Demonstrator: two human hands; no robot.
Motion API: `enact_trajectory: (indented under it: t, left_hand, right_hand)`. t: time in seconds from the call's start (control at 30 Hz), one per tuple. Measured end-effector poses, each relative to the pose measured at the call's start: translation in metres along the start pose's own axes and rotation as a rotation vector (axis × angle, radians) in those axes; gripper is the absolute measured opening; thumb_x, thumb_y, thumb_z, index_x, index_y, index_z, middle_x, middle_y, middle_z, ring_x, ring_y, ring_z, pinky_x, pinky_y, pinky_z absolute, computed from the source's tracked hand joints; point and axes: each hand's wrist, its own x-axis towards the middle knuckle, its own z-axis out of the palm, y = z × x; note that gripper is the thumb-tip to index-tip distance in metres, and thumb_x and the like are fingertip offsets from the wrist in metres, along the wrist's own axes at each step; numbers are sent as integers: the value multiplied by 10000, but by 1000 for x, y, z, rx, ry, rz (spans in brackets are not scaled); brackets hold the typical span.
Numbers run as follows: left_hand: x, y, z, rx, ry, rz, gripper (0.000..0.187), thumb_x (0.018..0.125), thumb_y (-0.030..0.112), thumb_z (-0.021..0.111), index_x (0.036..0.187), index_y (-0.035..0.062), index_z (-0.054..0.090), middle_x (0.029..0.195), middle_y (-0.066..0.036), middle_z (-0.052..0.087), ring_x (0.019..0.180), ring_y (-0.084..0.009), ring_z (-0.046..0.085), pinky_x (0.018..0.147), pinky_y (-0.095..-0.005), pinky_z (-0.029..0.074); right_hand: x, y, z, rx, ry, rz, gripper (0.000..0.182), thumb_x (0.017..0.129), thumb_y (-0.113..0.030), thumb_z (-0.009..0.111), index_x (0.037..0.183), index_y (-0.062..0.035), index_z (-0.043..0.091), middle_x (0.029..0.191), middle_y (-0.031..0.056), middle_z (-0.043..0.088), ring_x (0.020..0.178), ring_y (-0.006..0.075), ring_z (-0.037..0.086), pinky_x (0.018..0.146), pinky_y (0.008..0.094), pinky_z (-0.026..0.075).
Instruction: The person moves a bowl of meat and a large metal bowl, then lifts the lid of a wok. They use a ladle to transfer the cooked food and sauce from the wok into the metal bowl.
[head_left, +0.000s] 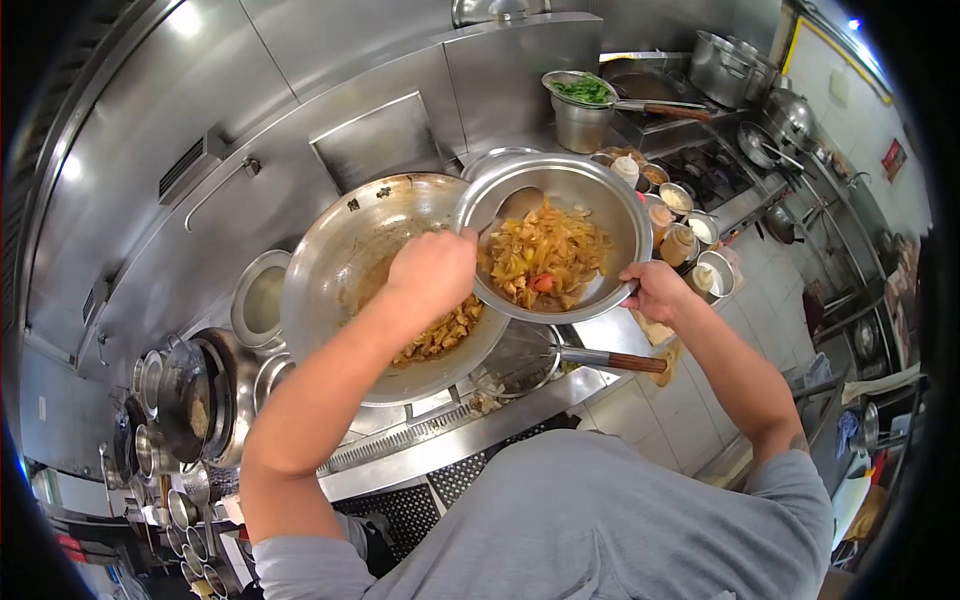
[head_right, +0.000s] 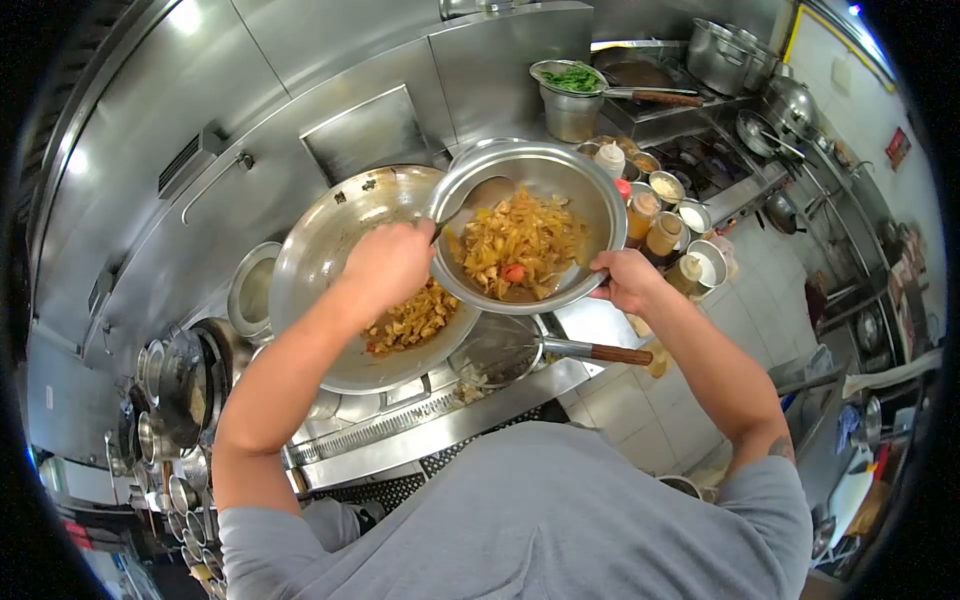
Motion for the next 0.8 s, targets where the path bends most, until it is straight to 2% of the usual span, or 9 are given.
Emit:
enact_trajectory:
  t: [0.13, 0.23, 0.3, 0.33, 0.43, 0.53, 0.6, 0.7, 0.8]
  left_hand:
    - [-18, -2, 1, 114, 121, 22, 310, 889, 175, 535, 1147, 4, 542, 900, -225, 654, 851, -393, 633, 786, -480, 500]
    - [-39, -35, 3, -107, 237, -58, 313, 891, 202, 541, 1146, 21, 557, 885, -232, 656, 848, -412, 626, 780, -485, 494]
    - [-59, -57, 3, -339, 235, -325, 290, 884, 226, 546, 1094, 32, 593, 951, -238, 654, 860, -425, 629, 802, -488, 494]
    - [-66, -71, 8, -333, 230, -340, 290, 884, 226, 546, 1094, 32, 593, 951, -238, 654, 860, -425, 629, 802, -488, 494]
    - [-78, -121, 55, -381, 164, -508, 314, 874, 260, 563, 1083, 28, 599, 990, -267, 636, 919, -435, 607, 818, -488, 480]
    - [-70, -170, 139, -281, 11, -617, 305, 876, 260, 546, 1044, 16, 618, 1022, -269, 632, 978, -423, 603, 849, -481, 481]
    - [-62, -193, 188, -187, -156, -750, 347, 881, 265, 529, 1098, 0, 589, 1092, -260, 619, 1024, -413, 597, 891, -472, 474]
    - [-40, -191, 236, -280, -126, -831, 393, 897, 271, 506, 1170, -9, 540, 1151, -257, 597, 1071, -405, 581, 926, -463, 464]
    - [-14, -164, 238, -399, -119, -805, 416, 909, 258, 502, 1237, 3, 490, 1148, -256, 597, 1077, -399, 575, 919, -462, 463]
  right_hand:
    - [7, 3, -5, -18, -2, 16, 148, 863, -6, 499, 1007, 18, 523, 877, 99, 617, 712, 207, 654, 664, 371, 595]
    - [3, 2, -4, -2, -2, 22, 154, 858, -12, 509, 1010, 12, 522, 874, 93, 617, 701, 205, 651, 650, 360, 593]
    - [-1, 2, 1, -1, 28, 9, 164, 852, -17, 518, 1014, 11, 520, 864, 89, 618, 692, 201, 649, 623, 344, 587]
    - [1, 3, 1, -3, 15, 18, 164, 852, -17, 518, 1014, 11, 520, 864, 89, 618, 692, 201, 649, 623, 344, 587]
    - [5, 5, -4, -16, 9, 34, 190, 863, -31, 501, 1045, 22, 517, 941, 103, 628, 768, 202, 658, 660, 344, 572]
    - [2, 2, -2, -38, 6, 25, 188, 867, -32, 489, 1044, 26, 515, 942, 102, 628, 775, 205, 656, 685, 352, 568]
    - [1, 2, 1, -22, 7, 24, 188, 868, -29, 485, 1045, 30, 512, 938, 104, 626, 769, 206, 658, 681, 347, 574]
    - [5, 3, -1, -6, 15, 16, 197, 867, -22, 481, 1054, 38, 498, 928, 107, 619, 758, 209, 664, 673, 345, 589]
    - [5, 2, -2, 0, 38, 37, 203, 867, -21, 480, 1059, 44, 489, 926, 107, 614, 744, 207, 666, 664, 348, 595]
